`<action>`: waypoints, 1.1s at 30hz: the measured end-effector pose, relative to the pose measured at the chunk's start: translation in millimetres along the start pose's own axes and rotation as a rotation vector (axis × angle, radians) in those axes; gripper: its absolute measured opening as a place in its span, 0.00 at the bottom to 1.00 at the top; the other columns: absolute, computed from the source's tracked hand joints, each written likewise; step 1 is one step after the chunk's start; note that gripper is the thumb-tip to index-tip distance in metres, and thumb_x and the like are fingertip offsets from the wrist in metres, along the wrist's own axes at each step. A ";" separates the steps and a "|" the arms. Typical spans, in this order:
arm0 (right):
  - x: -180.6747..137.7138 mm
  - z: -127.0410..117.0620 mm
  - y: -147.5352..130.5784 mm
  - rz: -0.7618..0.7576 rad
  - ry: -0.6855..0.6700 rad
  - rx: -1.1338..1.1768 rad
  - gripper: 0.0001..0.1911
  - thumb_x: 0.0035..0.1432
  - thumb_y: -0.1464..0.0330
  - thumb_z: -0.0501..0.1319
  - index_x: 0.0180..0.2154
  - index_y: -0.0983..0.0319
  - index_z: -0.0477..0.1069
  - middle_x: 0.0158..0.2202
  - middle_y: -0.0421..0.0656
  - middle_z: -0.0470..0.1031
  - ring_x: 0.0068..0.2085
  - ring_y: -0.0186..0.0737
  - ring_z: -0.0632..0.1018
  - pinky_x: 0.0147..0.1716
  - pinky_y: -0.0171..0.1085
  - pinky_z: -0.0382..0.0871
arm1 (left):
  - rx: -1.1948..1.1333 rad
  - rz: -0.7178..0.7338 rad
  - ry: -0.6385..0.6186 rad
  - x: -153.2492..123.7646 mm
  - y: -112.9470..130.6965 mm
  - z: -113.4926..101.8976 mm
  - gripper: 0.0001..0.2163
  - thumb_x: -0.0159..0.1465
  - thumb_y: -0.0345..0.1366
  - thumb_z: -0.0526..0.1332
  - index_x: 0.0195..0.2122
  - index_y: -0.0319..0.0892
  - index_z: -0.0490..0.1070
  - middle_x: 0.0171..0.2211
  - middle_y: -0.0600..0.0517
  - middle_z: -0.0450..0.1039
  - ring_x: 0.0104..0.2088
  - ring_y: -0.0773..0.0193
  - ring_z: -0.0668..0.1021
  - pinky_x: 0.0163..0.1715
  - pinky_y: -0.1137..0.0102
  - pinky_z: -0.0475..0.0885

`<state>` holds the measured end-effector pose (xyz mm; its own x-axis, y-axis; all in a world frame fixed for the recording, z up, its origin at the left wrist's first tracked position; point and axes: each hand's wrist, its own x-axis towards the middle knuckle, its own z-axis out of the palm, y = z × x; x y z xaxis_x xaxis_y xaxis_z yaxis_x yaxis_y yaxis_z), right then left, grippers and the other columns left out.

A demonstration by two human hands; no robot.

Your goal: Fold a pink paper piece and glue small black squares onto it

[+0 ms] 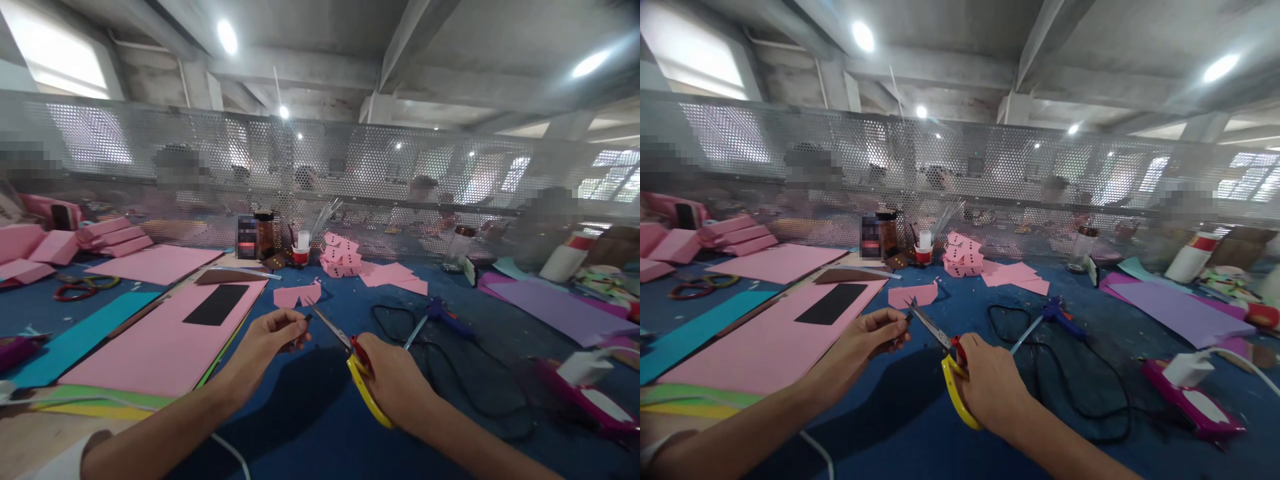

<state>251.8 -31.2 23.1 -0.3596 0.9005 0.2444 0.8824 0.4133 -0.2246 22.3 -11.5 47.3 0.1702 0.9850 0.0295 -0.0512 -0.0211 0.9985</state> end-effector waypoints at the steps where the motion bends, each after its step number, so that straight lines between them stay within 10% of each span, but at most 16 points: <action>1: 0.0 -0.2 -0.5 0.000 0.004 -0.003 0.02 0.59 0.68 0.54 0.33 0.59 0.62 0.31 0.38 0.71 0.28 0.36 0.72 0.25 0.35 0.46 | -0.011 0.002 0.003 0.4 -0.4 -0.2 0.09 0.57 0.41 0.64 0.29 0.40 0.72 0.27 0.51 0.74 0.28 0.65 0.72 0.30 0.71 0.65; 33: -1.9 0.3 -3.2 0.006 0.002 0.007 0.09 0.59 0.61 0.54 0.30 0.58 0.62 0.29 0.38 0.71 0.27 0.37 0.70 0.25 0.35 0.42 | -0.028 0.006 -0.028 -1.5 -1.7 1.9 0.07 0.60 0.38 0.62 0.31 0.40 0.70 0.28 0.52 0.73 0.30 0.66 0.72 0.33 0.72 0.66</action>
<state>249.6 -34.2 23.1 -0.3536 0.9028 0.2448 0.8826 0.4087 -0.2323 24.0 -13.3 45.6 0.1970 0.9797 0.0371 -0.0801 -0.0216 0.9966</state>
